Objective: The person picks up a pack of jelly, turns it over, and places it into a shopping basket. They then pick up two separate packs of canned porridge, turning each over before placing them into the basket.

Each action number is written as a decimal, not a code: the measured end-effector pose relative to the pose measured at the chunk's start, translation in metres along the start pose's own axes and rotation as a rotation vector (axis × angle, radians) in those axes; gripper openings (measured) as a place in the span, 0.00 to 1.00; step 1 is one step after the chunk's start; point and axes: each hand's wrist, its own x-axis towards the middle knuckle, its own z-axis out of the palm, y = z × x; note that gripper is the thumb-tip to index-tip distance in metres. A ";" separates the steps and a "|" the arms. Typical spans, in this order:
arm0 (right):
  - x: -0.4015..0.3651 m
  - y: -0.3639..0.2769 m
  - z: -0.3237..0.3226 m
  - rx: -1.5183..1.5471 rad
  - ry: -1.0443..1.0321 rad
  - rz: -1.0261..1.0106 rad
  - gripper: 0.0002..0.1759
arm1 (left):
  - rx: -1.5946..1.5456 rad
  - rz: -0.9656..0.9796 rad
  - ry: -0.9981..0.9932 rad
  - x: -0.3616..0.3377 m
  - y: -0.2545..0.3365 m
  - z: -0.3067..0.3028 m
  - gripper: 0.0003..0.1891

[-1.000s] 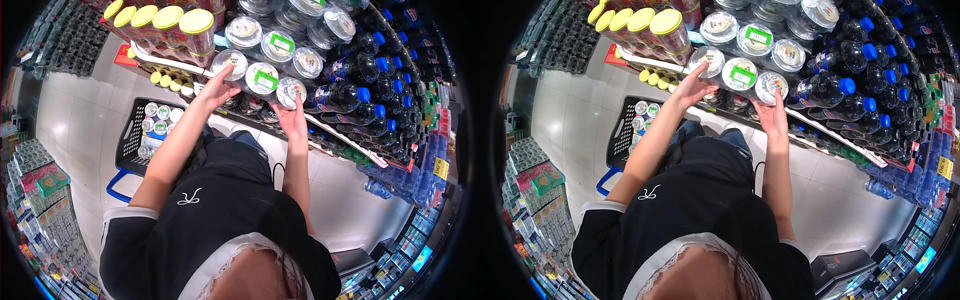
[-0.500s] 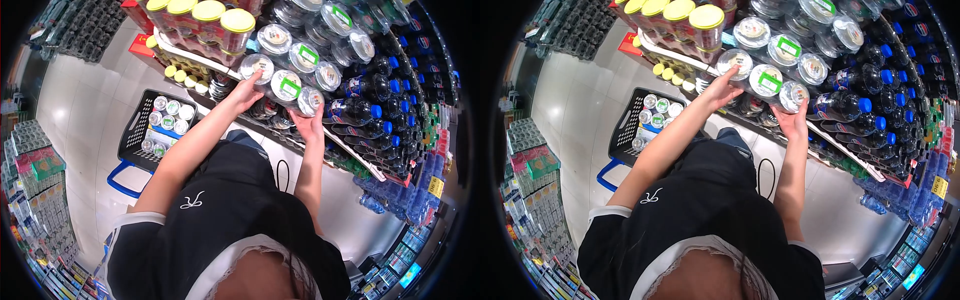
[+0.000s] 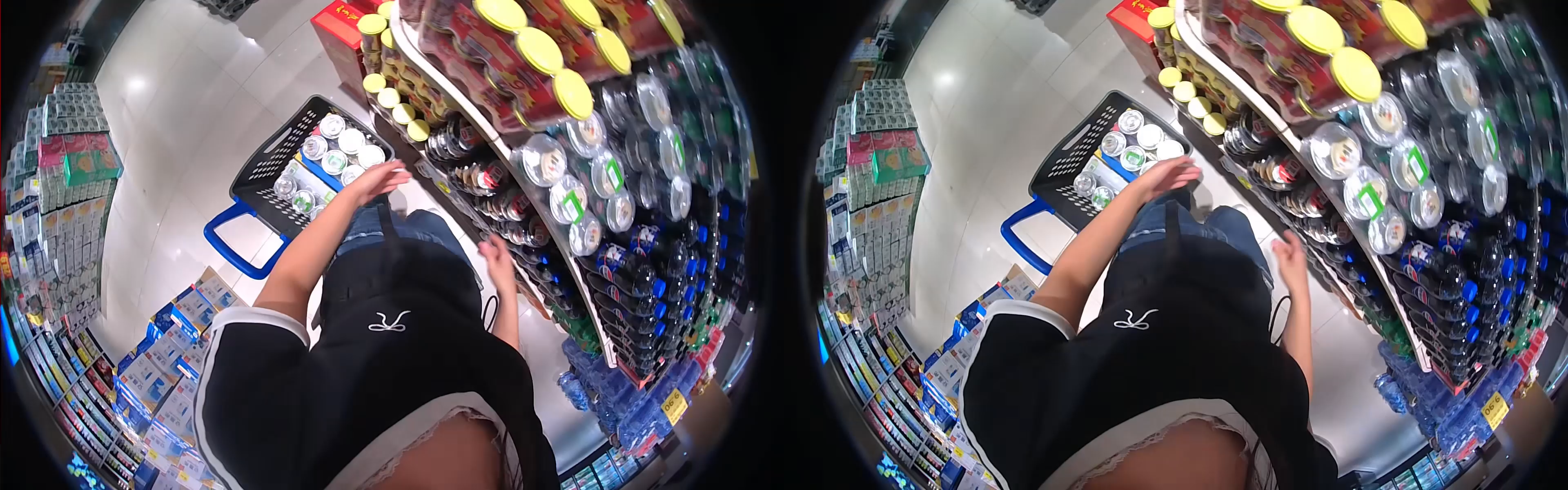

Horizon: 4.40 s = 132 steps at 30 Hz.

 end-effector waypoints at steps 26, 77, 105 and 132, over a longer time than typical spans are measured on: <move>0.002 0.003 0.110 -0.084 -0.329 0.657 0.16 | -0.174 -0.170 0.849 0.157 -0.138 -0.296 0.53; -0.050 -0.192 0.046 1.037 -0.097 -0.612 0.54 | -0.130 0.933 -0.868 -0.153 0.127 0.126 0.53; -0.116 -0.110 -0.068 1.114 0.339 -0.320 0.28 | 0.353 0.528 -0.516 -0.113 0.063 0.245 0.34; -0.087 -0.092 -0.103 1.035 0.330 -0.301 0.27 | 0.197 0.410 -0.611 -0.092 0.054 0.281 0.37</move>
